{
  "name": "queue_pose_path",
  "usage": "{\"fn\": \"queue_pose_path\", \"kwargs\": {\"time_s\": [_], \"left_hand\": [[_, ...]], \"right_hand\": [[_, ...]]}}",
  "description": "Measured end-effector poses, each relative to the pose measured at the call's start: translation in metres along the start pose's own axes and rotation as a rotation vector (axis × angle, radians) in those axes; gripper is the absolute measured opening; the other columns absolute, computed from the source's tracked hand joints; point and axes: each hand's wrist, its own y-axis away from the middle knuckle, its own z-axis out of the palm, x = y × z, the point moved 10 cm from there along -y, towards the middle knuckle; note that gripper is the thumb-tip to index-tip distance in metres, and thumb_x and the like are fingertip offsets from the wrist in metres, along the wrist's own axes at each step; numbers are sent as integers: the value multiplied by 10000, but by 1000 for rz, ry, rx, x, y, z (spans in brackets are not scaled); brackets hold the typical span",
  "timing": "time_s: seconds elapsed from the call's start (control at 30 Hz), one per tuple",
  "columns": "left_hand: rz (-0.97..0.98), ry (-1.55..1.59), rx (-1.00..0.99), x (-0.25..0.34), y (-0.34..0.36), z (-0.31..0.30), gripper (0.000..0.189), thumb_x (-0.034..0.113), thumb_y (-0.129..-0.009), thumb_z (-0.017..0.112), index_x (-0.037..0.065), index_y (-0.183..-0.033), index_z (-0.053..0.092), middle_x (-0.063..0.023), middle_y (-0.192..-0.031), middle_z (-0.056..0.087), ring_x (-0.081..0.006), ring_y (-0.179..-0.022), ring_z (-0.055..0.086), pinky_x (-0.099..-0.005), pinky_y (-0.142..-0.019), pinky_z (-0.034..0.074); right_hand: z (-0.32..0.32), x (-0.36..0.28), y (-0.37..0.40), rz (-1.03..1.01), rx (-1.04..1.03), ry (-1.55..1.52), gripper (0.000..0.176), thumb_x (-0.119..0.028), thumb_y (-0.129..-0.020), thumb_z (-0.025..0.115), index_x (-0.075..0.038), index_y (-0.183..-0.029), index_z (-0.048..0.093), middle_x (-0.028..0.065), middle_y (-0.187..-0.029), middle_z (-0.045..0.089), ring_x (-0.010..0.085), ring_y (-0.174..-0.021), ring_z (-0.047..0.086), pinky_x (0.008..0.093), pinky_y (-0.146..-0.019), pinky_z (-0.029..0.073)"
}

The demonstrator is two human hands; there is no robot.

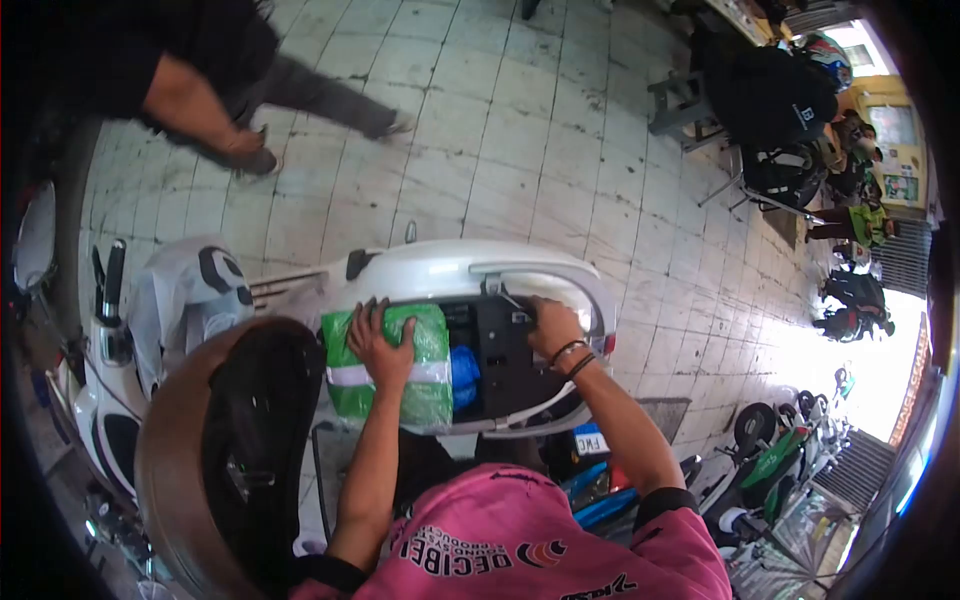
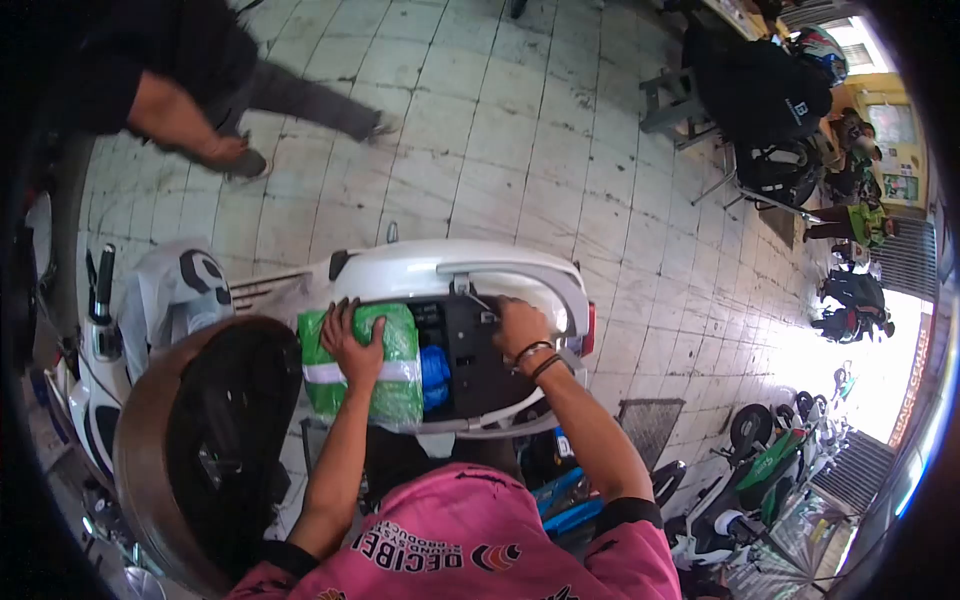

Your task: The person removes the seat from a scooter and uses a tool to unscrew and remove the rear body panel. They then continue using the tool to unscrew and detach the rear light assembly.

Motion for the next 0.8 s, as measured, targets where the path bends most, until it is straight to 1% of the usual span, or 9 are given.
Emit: {"fn": "queue_pose_path", "kwargs": {"time_s": [0.1,0.17,0.23,0.43,0.53,0.57,0.67,0.73,0.8], "left_hand": [[1,1,-1,2,-1,-2,592,402,-843,820,133,-1341,646,-116,-1435,576,-353,-1433,444,-572,-1177,275],[17,8,20,2,1,-1,588,396,-846,819,130,-1340,642,-121,-1425,577,-356,-1427,448,-575,-1170,279],[16,13,10,3,1,0,591,400,-850,818,122,-1340,640,-125,-1423,575,-361,-1423,451,-577,-1169,272],[51,-24,27,8,2,0,591,427,-873,797,107,-1343,636,-126,-1414,579,-368,-1417,452,-565,-1173,278],[57,-33,27,11,4,1,607,429,-867,802,98,-1346,630,-128,-1408,580,-372,-1417,449,-567,-1178,272],[54,-21,21,11,3,1,614,430,-863,804,96,-1347,628,-127,-1408,580,-374,-1420,444,-569,-1179,270],[52,37,-35,2,-1,5,581,370,-857,809,105,-1347,643,-123,-1424,579,-375,-1433,429,-569,-1189,255],[44,104,-114,-1,-3,10,538,236,-837,798,135,-1347,661,-107,-1428,593,-357,-1432,437,-558,-1205,240],[58,164,-173,-1,-7,16,536,197,-825,785,143,-1345,663,-101,-1421,600,-346,-1427,446,-551,-1210,237]], "right_hand": [[-35,18,-21,4,95,37,329,-102,-745,712,-59,-1070,696,195,-996,723,426,-917,720,545,-807,584],[-32,0,-24,-154,76,106,251,-94,-745,710,-56,-993,721,194,-1008,723,423,-917,722,541,-804,581],[-37,-2,-26,-105,69,101,172,-92,-753,712,-67,-920,746,191,-1018,719,404,-909,728,534,-805,582],[-37,-12,-39,-124,154,138,120,-126,-810,705,-49,-883,762,177,-1046,705,364,-907,740,485,-789,607],[-38,-51,-28,-299,239,268,169,-157,-878,636,-51,-852,764,144,-1039,709,319,-1008,722,454,-799,617],[-35,-56,-28,-291,252,257,169,-157,-878,636,-51,-852,764,144,-1039,709,319,-1008,722,454,-799,617],[-34,-64,-30,-382,283,241,176,-168,-868,629,-57,-868,767,129,-1046,715,294,-1086,672,410,-897,586],[-37,-57,-24,-394,307,217,179,-167,-873,624,-59,-882,766,127,-1045,717,291,-1085,675,408,-905,582],[-37,-57,-24,-407,295,206,191,-165,-888,612,-68,-959,761,125,-1052,721,283,-1083,680,402,-914,574]]}}
